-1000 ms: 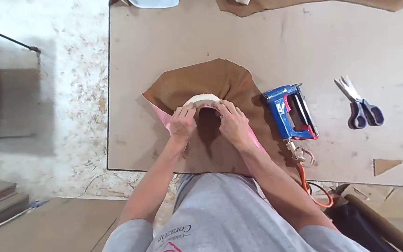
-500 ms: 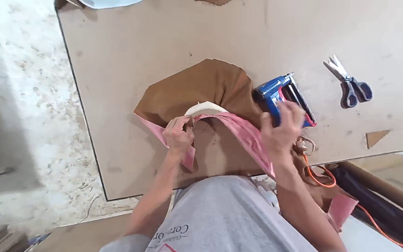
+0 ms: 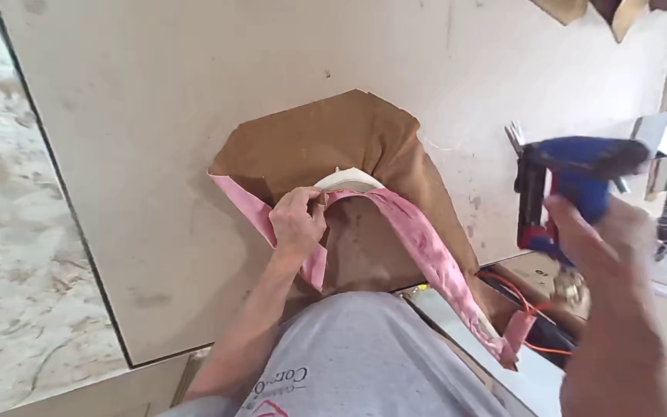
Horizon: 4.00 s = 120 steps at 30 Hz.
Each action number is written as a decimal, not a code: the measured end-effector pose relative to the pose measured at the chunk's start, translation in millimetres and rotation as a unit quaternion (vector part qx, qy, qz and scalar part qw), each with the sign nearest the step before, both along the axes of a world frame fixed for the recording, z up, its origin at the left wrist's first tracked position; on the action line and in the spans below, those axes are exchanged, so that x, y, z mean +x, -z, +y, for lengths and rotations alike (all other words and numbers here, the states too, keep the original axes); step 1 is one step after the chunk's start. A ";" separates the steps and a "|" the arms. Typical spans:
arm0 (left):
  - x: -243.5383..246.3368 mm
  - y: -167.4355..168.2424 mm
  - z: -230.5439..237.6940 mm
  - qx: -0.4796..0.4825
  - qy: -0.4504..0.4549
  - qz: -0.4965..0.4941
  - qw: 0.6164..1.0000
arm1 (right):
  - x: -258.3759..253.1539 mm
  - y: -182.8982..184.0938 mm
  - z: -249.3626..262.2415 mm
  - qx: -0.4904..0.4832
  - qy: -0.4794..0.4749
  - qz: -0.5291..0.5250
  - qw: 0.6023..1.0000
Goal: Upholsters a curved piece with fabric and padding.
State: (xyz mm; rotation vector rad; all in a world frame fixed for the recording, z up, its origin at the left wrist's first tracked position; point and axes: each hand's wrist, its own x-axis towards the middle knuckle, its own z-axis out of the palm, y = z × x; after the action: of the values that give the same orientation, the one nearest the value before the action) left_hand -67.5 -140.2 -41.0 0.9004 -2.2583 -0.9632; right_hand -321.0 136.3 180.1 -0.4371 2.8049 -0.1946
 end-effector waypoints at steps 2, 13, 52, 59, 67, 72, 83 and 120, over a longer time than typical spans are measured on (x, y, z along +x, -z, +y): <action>-0.4 -1.2 -1.6 0.011 -0.002 -0.010 1.000 | 65.4 -30.4 -19.1 -0.070 0.000 -0.033 0.997; 1.5 0.4 -7.4 0.055 0.021 -0.006 0.998 | 178.9 82.3 -130.5 -0.052 -0.126 -0.078 0.988; 52.9 -51.6 99.1 -0.221 -0.157 -0.274 0.923 | 86.2 181.3 -183.1 -0.205 -0.602 0.000 0.772; 14.2 -42.4 77.9 -0.142 -0.079 -0.270 0.949 | 73.6 169.7 -182.1 -0.136 -0.539 -0.001 0.831; 26.1 -29.9 56.9 -0.131 -0.067 -0.126 0.981 | 79.4 195.7 -166.3 -0.219 -0.464 0.007 0.858; 32.8 -26.5 39.8 -0.083 -0.073 -0.095 0.989 | 81.3 204.0 -165.5 -0.221 -0.475 0.032 0.851; 42.5 -6.2 18.8 0.002 -0.026 -0.027 0.999 | -3.4 155.0 33.3 0.020 0.065 0.105 0.992; 46.6 -2.0 0.2 0.090 0.027 -0.005 0.996 | 181.2 78.6 -127.9 -0.035 -0.303 -0.103 0.947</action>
State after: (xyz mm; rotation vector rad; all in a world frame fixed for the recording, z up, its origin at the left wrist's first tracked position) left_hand -20.8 -140.1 -39.0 0.9253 -2.2417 -1.2053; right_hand -139.8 8.4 101.5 -1.1890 2.3330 -0.1884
